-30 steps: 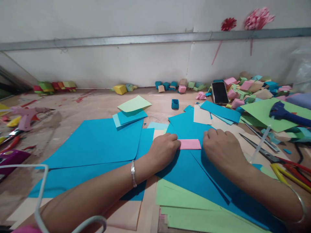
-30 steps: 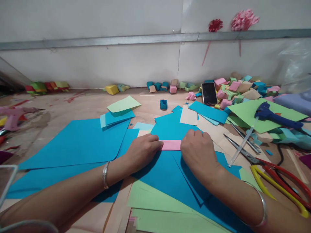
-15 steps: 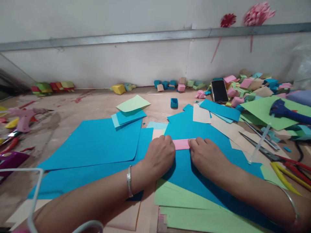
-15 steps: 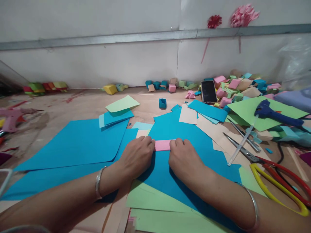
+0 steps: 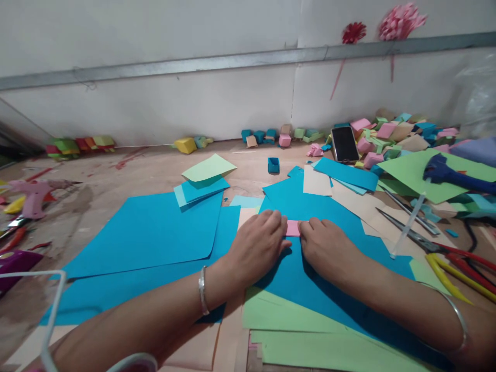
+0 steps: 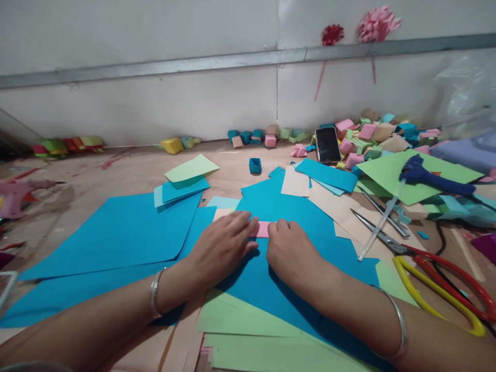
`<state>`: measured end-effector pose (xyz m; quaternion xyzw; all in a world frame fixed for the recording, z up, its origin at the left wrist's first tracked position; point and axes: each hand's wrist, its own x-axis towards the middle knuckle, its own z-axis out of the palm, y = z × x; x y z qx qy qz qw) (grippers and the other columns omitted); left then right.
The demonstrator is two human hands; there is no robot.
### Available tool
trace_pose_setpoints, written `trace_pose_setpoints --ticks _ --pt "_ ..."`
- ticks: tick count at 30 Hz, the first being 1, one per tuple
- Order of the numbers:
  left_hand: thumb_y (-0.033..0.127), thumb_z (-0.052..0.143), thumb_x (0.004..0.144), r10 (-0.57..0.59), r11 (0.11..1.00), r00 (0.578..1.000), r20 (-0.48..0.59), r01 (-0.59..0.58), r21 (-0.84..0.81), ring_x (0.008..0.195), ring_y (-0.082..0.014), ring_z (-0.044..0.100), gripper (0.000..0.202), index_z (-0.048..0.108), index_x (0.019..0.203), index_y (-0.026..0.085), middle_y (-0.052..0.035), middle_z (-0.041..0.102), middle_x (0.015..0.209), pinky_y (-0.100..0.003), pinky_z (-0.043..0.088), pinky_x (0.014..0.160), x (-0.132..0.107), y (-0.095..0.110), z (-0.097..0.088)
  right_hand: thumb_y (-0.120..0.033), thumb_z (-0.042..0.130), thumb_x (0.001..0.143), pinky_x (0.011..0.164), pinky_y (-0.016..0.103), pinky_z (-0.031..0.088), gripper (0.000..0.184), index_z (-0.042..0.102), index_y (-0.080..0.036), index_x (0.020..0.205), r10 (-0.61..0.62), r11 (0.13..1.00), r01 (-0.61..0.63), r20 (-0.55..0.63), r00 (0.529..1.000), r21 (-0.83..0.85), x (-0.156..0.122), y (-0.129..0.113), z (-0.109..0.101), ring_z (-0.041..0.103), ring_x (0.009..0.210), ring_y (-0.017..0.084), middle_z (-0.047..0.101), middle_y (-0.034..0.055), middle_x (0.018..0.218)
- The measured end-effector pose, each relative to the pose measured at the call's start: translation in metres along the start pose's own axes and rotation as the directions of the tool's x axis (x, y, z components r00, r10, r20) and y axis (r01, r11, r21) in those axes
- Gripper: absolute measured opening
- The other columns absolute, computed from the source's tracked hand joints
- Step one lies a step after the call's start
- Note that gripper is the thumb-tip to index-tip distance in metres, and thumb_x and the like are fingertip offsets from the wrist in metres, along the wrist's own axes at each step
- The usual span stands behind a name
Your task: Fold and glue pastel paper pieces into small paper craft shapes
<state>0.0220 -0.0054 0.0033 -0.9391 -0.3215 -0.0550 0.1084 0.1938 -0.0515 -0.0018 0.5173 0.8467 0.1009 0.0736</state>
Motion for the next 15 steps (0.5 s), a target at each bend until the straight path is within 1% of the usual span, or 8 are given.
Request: trace_pose_setpoints --ticks 1,2,4,6,8,11,13,15 --pt "0.038 0.051 0.094 0.046 0.999 0.998 0.033 -0.045 -0.026 0.088 -0.0266 0.054 0.030 0.063 0.099 0.010 -0.0123 0.061 0.097 -0.039 0.045 0.073 0.000 0.001 0.002 -0.002 0.050 0.080 0.056 0.032 0.027 0.023 0.068 -0.014 0.080 0.019 1.000 -0.019 0.008 1.000 0.004 0.000 -0.001 0.000 0.054 0.079 0.025 0.062 0.0133 0.088" --pt "0.039 0.052 0.093 0.068 0.997 0.995 0.072 -0.064 -0.046 0.087 -0.0260 0.054 0.030 0.064 0.095 0.011 -0.0115 0.061 0.096 -0.038 0.045 0.072 0.000 0.002 0.004 -0.001 0.049 0.080 0.056 0.032 0.028 0.023 0.068 -0.014 0.079 0.052 0.999 -0.052 0.021 0.998 0.006 -0.001 -0.001 -0.001 0.055 0.078 0.025 0.062 0.0137 0.086" --pt "0.038 0.055 0.092 0.051 0.996 0.992 0.120 -0.042 -0.072 0.081 -0.0243 0.055 0.028 0.064 0.089 0.012 -0.0100 0.062 0.092 -0.037 0.045 0.068 0.000 0.002 0.006 0.002 0.049 0.078 0.056 0.031 0.029 0.024 0.068 -0.012 0.075 0.149 0.989 -0.148 0.065 0.987 -0.006 -0.001 0.002 -0.001 0.056 0.075 0.025 0.061 0.0148 0.081" --pt "0.037 0.055 0.092 0.028 0.996 0.992 0.122 -0.017 -0.093 0.080 -0.0232 0.055 0.027 0.064 0.090 0.012 -0.0094 0.062 0.092 -0.036 0.044 0.066 0.000 0.002 0.007 0.003 0.049 0.077 0.056 0.030 0.031 0.024 0.067 -0.011 0.072 0.252 0.968 -0.252 0.127 0.959 -0.017 -0.001 0.010 -0.001 0.057 0.073 0.024 0.062 0.0160 0.080" --pt "0.037 0.055 0.092 0.007 0.994 0.993 0.115 0.005 -0.106 0.081 -0.0236 0.055 0.027 0.064 0.093 0.011 -0.0094 0.062 0.092 -0.036 0.044 0.067 0.000 0.000 0.008 0.002 0.050 0.078 0.057 0.028 0.032 0.022 0.067 -0.011 0.072 0.312 0.949 -0.315 0.174 0.934 -0.014 -0.001 0.022 -0.003 0.058 0.074 0.023 0.063 0.0168 0.082" --pt "0.039 0.057 0.091 -0.044 0.985 0.997 0.066 0.054 -0.161 0.090 -0.0263 0.055 0.029 0.063 0.102 0.012 -0.0108 0.062 0.101 -0.038 0.045 0.075 -0.001 -0.002 0.009 0.000 0.047 0.081 0.057 0.028 0.032 0.024 0.068 -0.011 0.083 0.342 0.938 -0.346 0.166 0.925 -0.003 0.001 0.038 -0.008 0.060 0.079 0.024 0.063 0.0169 0.088" --pt "0.037 0.057 0.091 -0.083 0.969 0.996 0.013 0.084 -0.232 0.097 -0.0273 0.054 0.034 0.059 0.116 0.014 -0.0118 0.060 0.110 -0.040 0.045 0.081 -0.002 -0.004 0.010 -0.002 0.044 0.084 0.057 0.029 0.032 0.027 0.066 -0.013 0.095 0.324 0.942 -0.332 0.137 0.936 0.044 0.002 0.043 -0.010 0.060 0.081 0.025 0.063 0.0152 0.091" --pt "0.032 0.055 0.092 -0.120 0.948 0.993 -0.021 0.108 -0.300 0.101 -0.0272 0.053 0.041 0.052 0.129 0.016 -0.0121 0.059 0.115 -0.041 0.044 0.083 -0.002 -0.006 0.011 -0.007 0.042 0.089 0.059 0.029 0.035 0.029 0.063 -0.014 0.107 0.278 0.947 -0.291 0.107 0.954 0.133 0.002 0.044 -0.010 0.060 0.082 0.024 0.063 0.0129 0.092"
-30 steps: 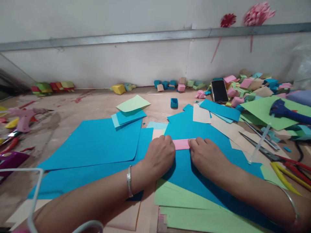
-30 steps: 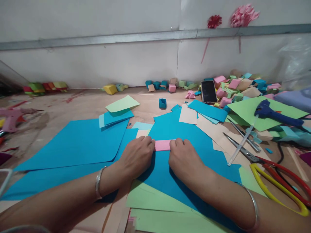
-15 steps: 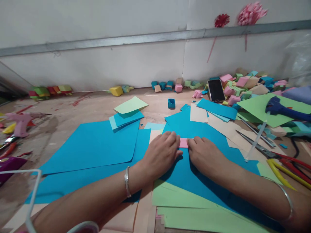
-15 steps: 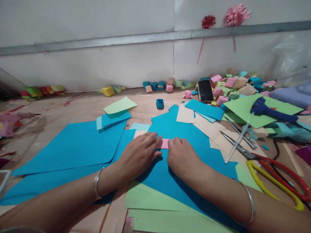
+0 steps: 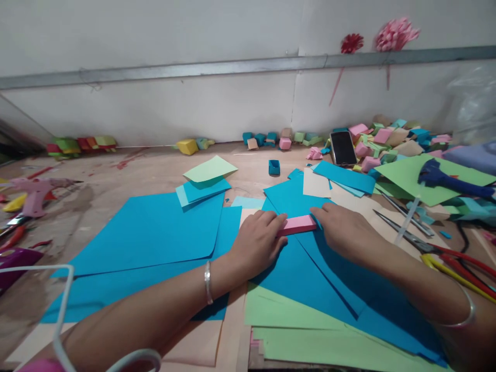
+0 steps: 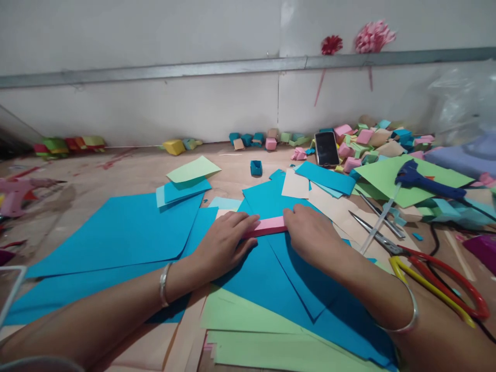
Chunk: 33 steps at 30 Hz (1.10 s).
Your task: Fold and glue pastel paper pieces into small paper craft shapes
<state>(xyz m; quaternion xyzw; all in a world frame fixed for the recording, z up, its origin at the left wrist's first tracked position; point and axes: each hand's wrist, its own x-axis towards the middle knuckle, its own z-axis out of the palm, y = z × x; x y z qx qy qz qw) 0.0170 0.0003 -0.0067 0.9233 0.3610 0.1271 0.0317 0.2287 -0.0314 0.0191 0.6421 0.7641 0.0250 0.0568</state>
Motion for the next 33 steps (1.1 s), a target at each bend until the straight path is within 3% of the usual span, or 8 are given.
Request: trace_pose_setpoints --ticks 8,14,18,21,23,27,30,33 --pt "0.028 0.062 0.084 -0.232 0.895 0.970 -0.069 0.185 -0.405 0.089 -0.0216 0.057 0.041 0.057 0.123 0.017 -0.0079 0.065 0.100 -0.035 0.046 0.078 0.004 -0.006 0.000 -0.025 0.059 0.087 0.078 0.032 0.045 0.040 0.056 -0.014 0.125 -0.065 0.928 0.124 -0.174 0.983 0.351 0.010 0.004 0.021 0.060 0.097 0.024 0.066 0.0126 0.107" --pt "0.025 0.049 0.089 -0.341 0.736 0.931 -0.132 0.177 -0.653 0.081 -0.0176 0.059 0.025 0.067 0.104 0.017 -0.0052 0.068 0.090 -0.028 0.046 0.071 0.006 -0.005 -0.004 -0.024 0.062 0.079 0.068 0.029 0.048 0.044 0.058 -0.013 0.121 0.181 0.646 0.067 -0.239 0.954 0.760 0.019 0.006 0.025 0.062 0.074 0.017 0.068 0.0047 0.087" --pt "0.032 0.061 0.083 -0.478 0.358 0.876 0.063 0.260 -0.897 0.073 -0.0153 0.060 0.027 0.067 0.103 0.014 -0.0050 0.069 0.088 -0.023 0.045 0.062 0.007 -0.004 -0.005 -0.020 0.060 0.073 0.065 0.028 0.048 0.013 0.066 -0.018 0.085 0.208 0.523 0.135 -0.279 0.937 0.841 0.021 0.008 0.030 0.062 0.070 0.016 0.066 0.0004 0.074" --pt "0.036 0.072 0.075 -0.476 0.019 0.848 0.233 0.275 -0.961 0.064 -0.0126 0.059 0.035 0.067 0.100 0.013 -0.0039 0.069 0.080 -0.022 0.044 0.058 0.008 -0.004 -0.003 -0.018 0.056 0.074 0.064 0.029 0.051 0.010 0.065 -0.019 0.078 0.238 0.416 0.153 -0.269 0.933 0.896 0.019 0.005 0.030 0.065 0.068 0.016 0.067 0.0006 0.074" --pt "0.036 0.078 0.068 -0.472 -0.082 0.837 0.277 0.272 -0.959 0.063 -0.0126 0.060 0.037 0.069 0.094 0.012 -0.0040 0.069 0.077 -0.022 0.044 0.058 0.009 -0.004 -0.001 -0.019 0.055 0.075 0.064 0.030 0.054 0.011 0.065 -0.019 0.080 0.245 0.320 0.162 -0.247 0.937 0.933 0.017 0.002 0.027 0.067 0.068 0.017 0.068 0.0016 0.075" --pt "0.039 0.080 0.067 -0.501 -0.049 0.816 0.289 0.307 -0.950 0.054 -0.0095 0.054 0.031 0.067 0.070 0.011 -0.0026 0.065 0.065 -0.020 0.038 0.051 0.010 -0.003 -0.002 -0.032 0.058 0.081 0.067 0.032 0.057 0.017 0.066 -0.018 0.089 0.213 0.218 0.186 -0.233 0.949 0.958 0.013 -0.004 0.018 0.068 0.077 0.020 0.070 0.0046 0.083" --pt "0.039 0.078 0.069 -0.508 -0.001 0.811 0.289 0.335 -0.942 0.051 -0.0087 0.051 0.030 0.066 0.067 0.011 -0.0021 0.064 0.062 -0.020 0.036 0.048 0.011 0.000 -0.005 -0.038 0.062 0.080 0.068 0.031 0.056 0.024 0.064 -0.019 0.094 0.217 0.343 0.142 -0.225 0.950 0.929 0.012 -0.004 0.016 0.067 0.082 0.019 0.069 0.0063 0.094" --pt "0.036 0.078 0.070 -0.530 -0.023 0.795 0.294 0.333 -0.943 0.052 -0.0093 0.053 0.027 0.066 0.068 0.011 -0.0029 0.065 0.063 -0.020 0.037 0.049 0.011 0.001 -0.005 -0.029 0.059 0.079 0.070 0.030 0.053 0.018 0.062 -0.019 0.093 0.236 0.462 0.118 -0.249 0.939 0.879 0.013 -0.002 0.020 0.065 0.079 0.017 0.068 0.0051 0.093"
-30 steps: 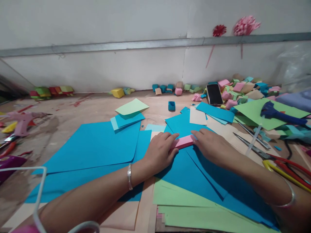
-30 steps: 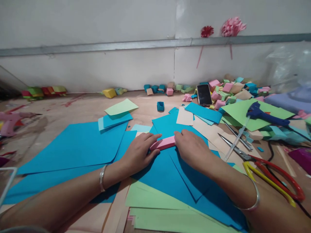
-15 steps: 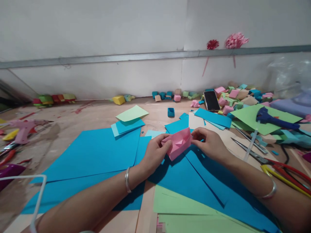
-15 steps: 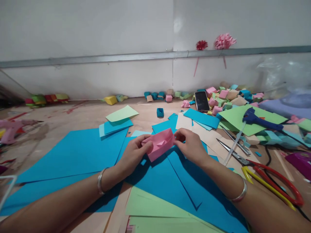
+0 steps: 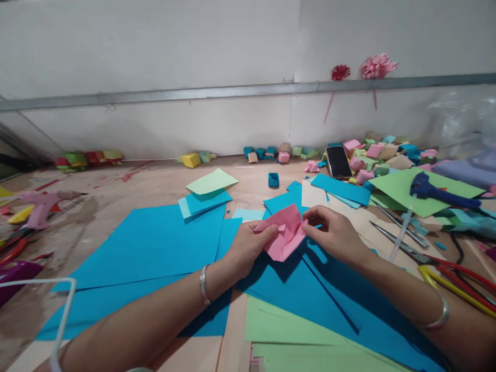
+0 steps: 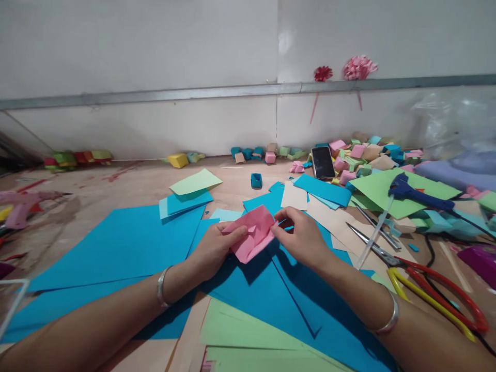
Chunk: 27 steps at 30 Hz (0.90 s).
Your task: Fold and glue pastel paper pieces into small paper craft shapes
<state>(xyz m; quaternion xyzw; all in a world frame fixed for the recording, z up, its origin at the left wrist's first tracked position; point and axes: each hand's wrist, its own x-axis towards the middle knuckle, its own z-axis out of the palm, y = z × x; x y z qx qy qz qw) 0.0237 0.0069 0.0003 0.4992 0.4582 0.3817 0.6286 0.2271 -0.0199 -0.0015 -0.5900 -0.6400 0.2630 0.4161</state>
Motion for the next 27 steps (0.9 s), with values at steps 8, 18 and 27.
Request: trace_pose_setpoints --ticks 8,18,27 --pt "0.035 0.077 0.073 -0.011 0.991 1.000 0.011 0.012 -0.134 0.066 -0.0155 0.064 0.030 0.068 0.085 0.010 -0.0090 0.071 0.080 -0.025 0.049 0.061 0.008 -0.008 -0.006 -0.021 0.059 0.079 0.078 0.032 0.047 0.013 0.063 -0.017 0.091 -0.163 0.948 0.189 0.121 0.979 -0.255 -0.001 0.001 0.001 0.060 0.091 0.019 0.064 0.0067 0.096" --pt "0.034 0.073 0.076 0.102 0.993 0.977 0.189 -0.112 0.040 0.075 -0.0174 0.065 0.036 0.067 0.105 0.013 -0.0071 0.071 0.091 -0.026 0.050 0.067 -0.003 0.004 -0.003 -0.046 0.062 0.083 0.085 0.038 0.048 0.044 0.060 -0.015 0.114 -0.215 0.934 0.236 0.106 0.971 -0.267 -0.010 -0.004 0.009 0.062 0.101 0.026 0.067 0.0120 0.112" --pt "0.034 0.072 0.075 0.105 0.981 0.991 0.081 -0.117 0.157 0.069 -0.0151 0.062 0.025 0.069 0.088 0.012 -0.0046 0.070 0.081 -0.022 0.046 0.059 0.000 0.003 -0.002 -0.028 0.055 0.086 0.087 0.037 0.048 0.018 0.065 -0.020 0.074 -0.280 0.931 0.251 -0.078 0.957 -0.264 -0.007 -0.004 0.003 0.063 0.100 0.023 0.067 0.0099 0.106"
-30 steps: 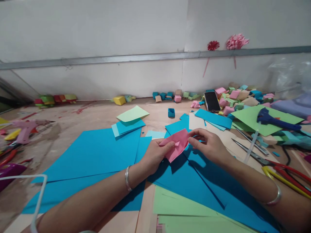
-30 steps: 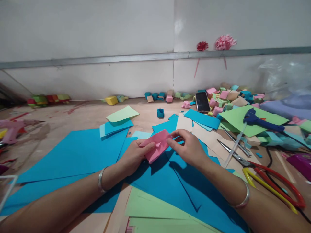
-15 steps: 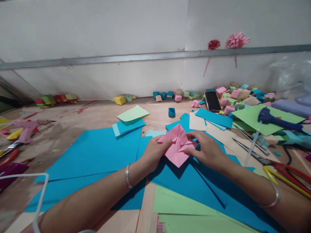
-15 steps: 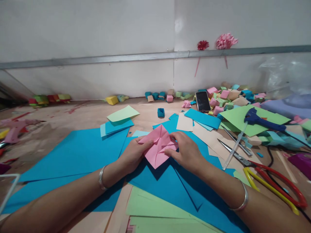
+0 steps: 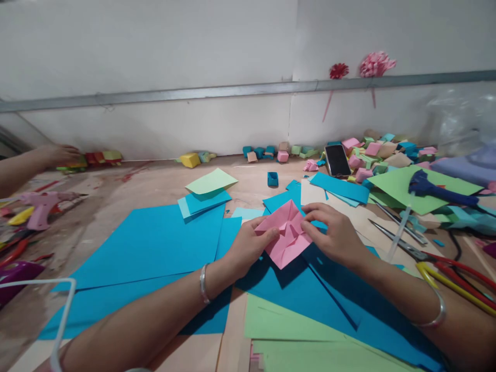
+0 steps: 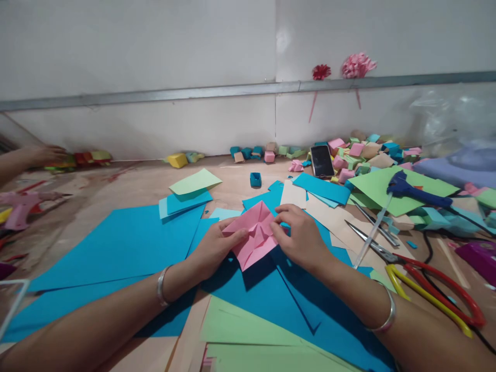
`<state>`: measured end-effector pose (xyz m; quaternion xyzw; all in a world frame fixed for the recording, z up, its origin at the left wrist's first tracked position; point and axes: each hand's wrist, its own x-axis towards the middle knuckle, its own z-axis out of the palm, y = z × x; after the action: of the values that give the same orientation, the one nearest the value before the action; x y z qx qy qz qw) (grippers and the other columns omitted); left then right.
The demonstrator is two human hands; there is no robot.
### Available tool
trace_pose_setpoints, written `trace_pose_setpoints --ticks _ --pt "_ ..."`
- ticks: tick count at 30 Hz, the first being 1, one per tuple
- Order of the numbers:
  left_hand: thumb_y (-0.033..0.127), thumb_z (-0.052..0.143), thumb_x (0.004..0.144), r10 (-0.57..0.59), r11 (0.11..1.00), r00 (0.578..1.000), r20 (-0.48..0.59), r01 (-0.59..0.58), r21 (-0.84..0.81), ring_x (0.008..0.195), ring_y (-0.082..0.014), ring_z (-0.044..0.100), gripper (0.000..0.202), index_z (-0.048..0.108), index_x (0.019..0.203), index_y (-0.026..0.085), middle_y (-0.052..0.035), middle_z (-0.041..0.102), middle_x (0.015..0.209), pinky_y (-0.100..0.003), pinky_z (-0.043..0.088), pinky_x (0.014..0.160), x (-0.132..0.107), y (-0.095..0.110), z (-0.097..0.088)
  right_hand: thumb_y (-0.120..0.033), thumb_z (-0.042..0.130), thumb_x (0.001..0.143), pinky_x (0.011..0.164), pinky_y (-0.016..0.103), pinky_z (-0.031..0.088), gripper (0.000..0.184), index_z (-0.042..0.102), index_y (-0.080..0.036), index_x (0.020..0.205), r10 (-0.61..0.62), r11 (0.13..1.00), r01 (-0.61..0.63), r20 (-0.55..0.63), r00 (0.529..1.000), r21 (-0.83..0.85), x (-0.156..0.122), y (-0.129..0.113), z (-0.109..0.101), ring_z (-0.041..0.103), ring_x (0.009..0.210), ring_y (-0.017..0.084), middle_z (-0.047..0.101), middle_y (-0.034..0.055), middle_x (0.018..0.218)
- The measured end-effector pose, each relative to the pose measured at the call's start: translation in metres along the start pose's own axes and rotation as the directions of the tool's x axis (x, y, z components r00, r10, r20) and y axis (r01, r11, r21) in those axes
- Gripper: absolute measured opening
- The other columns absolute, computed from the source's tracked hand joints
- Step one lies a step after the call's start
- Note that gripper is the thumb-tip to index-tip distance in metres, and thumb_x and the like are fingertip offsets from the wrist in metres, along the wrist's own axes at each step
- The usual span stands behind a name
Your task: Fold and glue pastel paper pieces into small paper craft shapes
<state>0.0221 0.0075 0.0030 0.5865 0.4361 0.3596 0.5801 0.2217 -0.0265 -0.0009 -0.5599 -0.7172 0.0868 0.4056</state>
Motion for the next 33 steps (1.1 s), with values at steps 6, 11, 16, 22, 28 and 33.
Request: trace_pose_setpoints --ticks 6,11,16,22,28,33 --pt "0.034 0.068 0.077 0.103 0.989 0.994 0.037 -0.107 0.098 0.077 -0.0179 0.064 0.024 0.070 0.090 0.014 -0.0045 0.071 0.088 -0.025 0.050 0.066 -0.003 0.002 0.002 -0.032 0.062 0.081 0.093 0.043 0.045 0.016 0.063 -0.018 0.073 -0.102 0.989 0.099 -0.024 0.994 -0.110 -0.007 -0.007 0.005 0.054 0.114 0.030 0.058 0.0163 0.117" --pt "0.034 0.071 0.075 0.065 0.997 0.998 0.025 -0.066 0.046 0.071 -0.0155 0.062 0.027 0.069 0.091 0.012 -0.0055 0.070 0.084 -0.023 0.048 0.062 -0.001 -0.004 -0.002 -0.018 0.054 0.078 0.073 0.028 0.049 0.015 0.051 -0.020 0.063 0.065 0.996 -0.059 -0.091 0.994 0.069 0.005 0.004 -0.007 0.064 0.084 0.018 0.068 0.0060 0.089" --pt "0.031 0.074 0.072 -0.042 0.994 0.998 0.054 0.047 -0.097 0.073 -0.0160 0.064 0.038 0.065 0.103 0.012 -0.0080 0.071 0.092 -0.025 0.049 0.064 0.003 -0.006 -0.004 -0.019 0.055 0.076 0.055 0.024 0.039 0.014 0.051 -0.020 0.063 0.228 0.965 -0.217 0.065 0.972 -0.147 0.020 0.027 -0.017 0.055 0.057 0.013 0.060 -0.0018 0.061" --pt "0.012 0.066 0.069 0.222 0.889 0.973 -0.062 -0.176 0.423 0.092 -0.0216 0.061 0.062 0.051 0.129 0.018 -0.0083 0.065 0.108 -0.033 0.051 0.077 0.007 -0.012 -0.008 -0.009 0.057 0.073 0.055 0.026 0.029 0.011 0.053 -0.019 0.072 0.154 0.946 -0.094 0.175 0.972 -0.311 0.017 0.035 -0.007 0.051 0.063 0.015 0.057 0.0010 0.069" --pt "0.013 0.068 0.075 0.576 0.368 0.769 0.278 -0.547 0.752 0.098 -0.0238 0.053 0.014 0.066 0.088 0.018 -0.0079 0.060 0.102 -0.039 0.044 0.086 0.004 -0.012 -0.012 -0.010 0.057 0.080 0.064 0.028 0.034 0.013 0.063 -0.017 0.071 -0.107 0.924 0.211 0.315 0.943 -0.320 0.014 0.025 -0.007 0.053 0.083 0.020 0.058 0.0075 0.085" --pt "0.017 0.050 0.091 0.465 0.300 0.705 0.536 -0.695 0.653 0.098 -0.0221 0.055 0.025 0.064 0.112 0.021 -0.0095 0.062 0.110 -0.037 0.045 0.082 0.001 -0.012 -0.011 -0.014 0.065 0.080 0.073 0.026 0.041 0.007 0.068 -0.020 0.078 -0.180 0.973 0.229 0.530 0.829 -0.028 0.011 0.025 -0.006 0.056 0.084 0.016 0.060 0.0029 0.090"
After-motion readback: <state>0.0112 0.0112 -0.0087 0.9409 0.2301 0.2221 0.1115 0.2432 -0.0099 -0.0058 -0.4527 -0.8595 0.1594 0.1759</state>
